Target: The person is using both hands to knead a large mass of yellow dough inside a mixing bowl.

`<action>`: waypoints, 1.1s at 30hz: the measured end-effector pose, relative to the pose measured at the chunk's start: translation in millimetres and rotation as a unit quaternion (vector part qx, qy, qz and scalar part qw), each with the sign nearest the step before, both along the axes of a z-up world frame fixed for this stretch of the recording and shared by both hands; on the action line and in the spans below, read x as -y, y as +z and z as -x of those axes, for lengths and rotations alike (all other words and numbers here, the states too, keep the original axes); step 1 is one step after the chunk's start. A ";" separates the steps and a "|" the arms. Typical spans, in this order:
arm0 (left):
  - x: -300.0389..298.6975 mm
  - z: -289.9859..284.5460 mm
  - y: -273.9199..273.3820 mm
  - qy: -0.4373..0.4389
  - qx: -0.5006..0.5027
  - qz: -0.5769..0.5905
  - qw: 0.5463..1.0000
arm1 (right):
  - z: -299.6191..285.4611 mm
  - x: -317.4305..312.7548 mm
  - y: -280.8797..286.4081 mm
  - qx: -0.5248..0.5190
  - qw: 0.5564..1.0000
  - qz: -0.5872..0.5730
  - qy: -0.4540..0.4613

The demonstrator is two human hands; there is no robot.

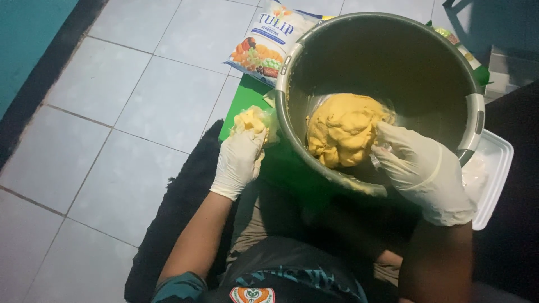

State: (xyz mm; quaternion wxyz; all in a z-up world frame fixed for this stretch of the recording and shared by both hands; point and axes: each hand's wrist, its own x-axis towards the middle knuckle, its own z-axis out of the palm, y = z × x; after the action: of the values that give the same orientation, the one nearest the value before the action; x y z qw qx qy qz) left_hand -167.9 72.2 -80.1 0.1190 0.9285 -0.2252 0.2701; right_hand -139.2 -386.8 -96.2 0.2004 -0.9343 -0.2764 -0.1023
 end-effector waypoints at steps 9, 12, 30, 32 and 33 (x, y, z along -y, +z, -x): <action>2.1 16.5 27.0 0.021 0.095 -0.035 0.995 | 12.7 -32.1 54.8 0.104 0.984 0.118 -0.080; -0.3 18.8 30.7 -0.005 0.072 0.027 0.997 | 14.8 -26.2 42.1 0.100 0.959 0.226 -0.137; 26.8 39.3 81.8 -0.423 -0.171 0.817 0.352 | 38.2 -89.2 140.3 0.213 0.977 -0.023 -0.002; 26.5 42.4 76.8 -0.442 -0.202 0.779 0.397 | 49.8 -97.9 140.5 0.253 0.964 0.002 -0.077; 29.3 40.8 85.6 -0.445 -0.204 0.778 0.395 | 48.9 -98.6 139.1 0.254 0.964 0.004 -0.080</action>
State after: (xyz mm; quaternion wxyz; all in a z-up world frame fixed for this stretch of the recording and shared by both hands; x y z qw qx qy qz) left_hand -208.7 43.0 5.5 0.9351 0.2292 -0.2673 0.0392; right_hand -188.1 -288.2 42.9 0.1113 -0.8974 -0.2429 -0.3510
